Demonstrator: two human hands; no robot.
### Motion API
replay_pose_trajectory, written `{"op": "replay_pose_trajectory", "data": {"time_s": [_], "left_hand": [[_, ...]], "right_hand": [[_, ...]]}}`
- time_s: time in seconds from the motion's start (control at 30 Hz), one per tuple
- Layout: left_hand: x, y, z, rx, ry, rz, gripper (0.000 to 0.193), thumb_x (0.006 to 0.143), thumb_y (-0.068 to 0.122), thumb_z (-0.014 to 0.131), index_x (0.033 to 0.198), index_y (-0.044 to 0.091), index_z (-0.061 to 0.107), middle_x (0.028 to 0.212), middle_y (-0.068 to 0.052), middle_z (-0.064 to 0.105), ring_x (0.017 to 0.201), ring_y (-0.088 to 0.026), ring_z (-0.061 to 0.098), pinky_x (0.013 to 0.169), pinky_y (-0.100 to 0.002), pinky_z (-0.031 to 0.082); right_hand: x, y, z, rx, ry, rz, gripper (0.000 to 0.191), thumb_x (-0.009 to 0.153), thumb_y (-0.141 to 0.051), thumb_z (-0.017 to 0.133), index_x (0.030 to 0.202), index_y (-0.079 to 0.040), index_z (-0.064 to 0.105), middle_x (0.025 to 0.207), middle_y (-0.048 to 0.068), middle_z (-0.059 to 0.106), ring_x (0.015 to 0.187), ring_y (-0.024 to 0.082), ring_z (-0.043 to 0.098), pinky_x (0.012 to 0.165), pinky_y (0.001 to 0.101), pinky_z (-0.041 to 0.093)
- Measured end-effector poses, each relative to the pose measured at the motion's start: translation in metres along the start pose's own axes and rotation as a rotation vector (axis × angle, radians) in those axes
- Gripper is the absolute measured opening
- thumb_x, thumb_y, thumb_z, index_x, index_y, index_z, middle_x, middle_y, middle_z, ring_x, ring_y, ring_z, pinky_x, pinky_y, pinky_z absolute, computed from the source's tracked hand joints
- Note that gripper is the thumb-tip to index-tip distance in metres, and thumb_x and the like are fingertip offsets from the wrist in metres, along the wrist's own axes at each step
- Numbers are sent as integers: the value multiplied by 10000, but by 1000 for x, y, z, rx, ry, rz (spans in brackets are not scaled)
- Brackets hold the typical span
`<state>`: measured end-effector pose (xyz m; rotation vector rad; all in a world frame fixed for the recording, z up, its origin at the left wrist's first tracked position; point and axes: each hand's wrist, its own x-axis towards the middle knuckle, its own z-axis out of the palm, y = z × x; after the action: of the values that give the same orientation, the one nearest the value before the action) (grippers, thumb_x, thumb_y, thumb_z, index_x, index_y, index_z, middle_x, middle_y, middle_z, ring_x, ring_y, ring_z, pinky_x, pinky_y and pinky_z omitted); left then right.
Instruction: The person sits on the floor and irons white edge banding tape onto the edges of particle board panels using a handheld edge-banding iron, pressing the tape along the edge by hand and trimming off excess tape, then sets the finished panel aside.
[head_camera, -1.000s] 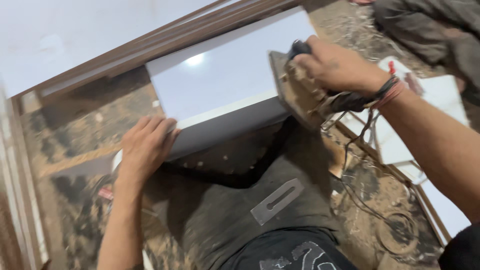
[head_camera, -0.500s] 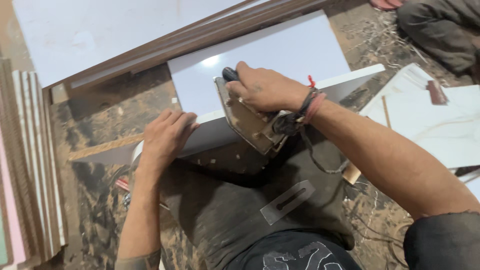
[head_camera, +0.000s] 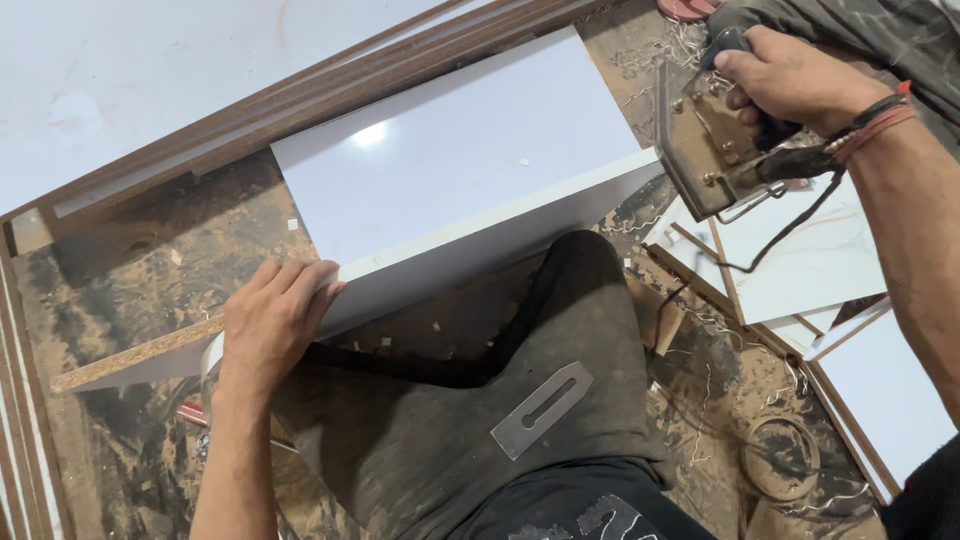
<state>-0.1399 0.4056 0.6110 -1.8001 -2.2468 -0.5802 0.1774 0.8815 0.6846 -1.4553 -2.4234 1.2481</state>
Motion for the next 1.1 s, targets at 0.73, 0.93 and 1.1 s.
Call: {"op": "replay_pose_trajectory", "data": {"time_s": [0.73,0.93,1.1], "left_hand": [[-1,-1,-12,-89,6,13,184,934,241,747,1037,91,713,957,-48,682,927,-250,659,796,-376,546],[5,2,-17,-84,6,12,185,930,229,753,1047,90,715,964,-40,691,929,-239,661,800,-366,547],[4,4,-17,-66,-8,-6,197,929,225,759,1063,86,719,961,-42,695,916,-238,662,791,-365,549]], "right_hand": [[-92,-234,233,-271,-464,-504,394,1048,-379,449,1102,11,467,663,144,694,582,285,727,551,398,569],[-74,-209,215,-259,-414,-493,427,1045,-410,455,1143,5,479,719,161,689,614,302,698,570,430,551],[-58,-157,146,-271,-323,-349,443,1045,-424,454,1215,-17,501,819,151,691,694,258,688,640,401,546]]}}
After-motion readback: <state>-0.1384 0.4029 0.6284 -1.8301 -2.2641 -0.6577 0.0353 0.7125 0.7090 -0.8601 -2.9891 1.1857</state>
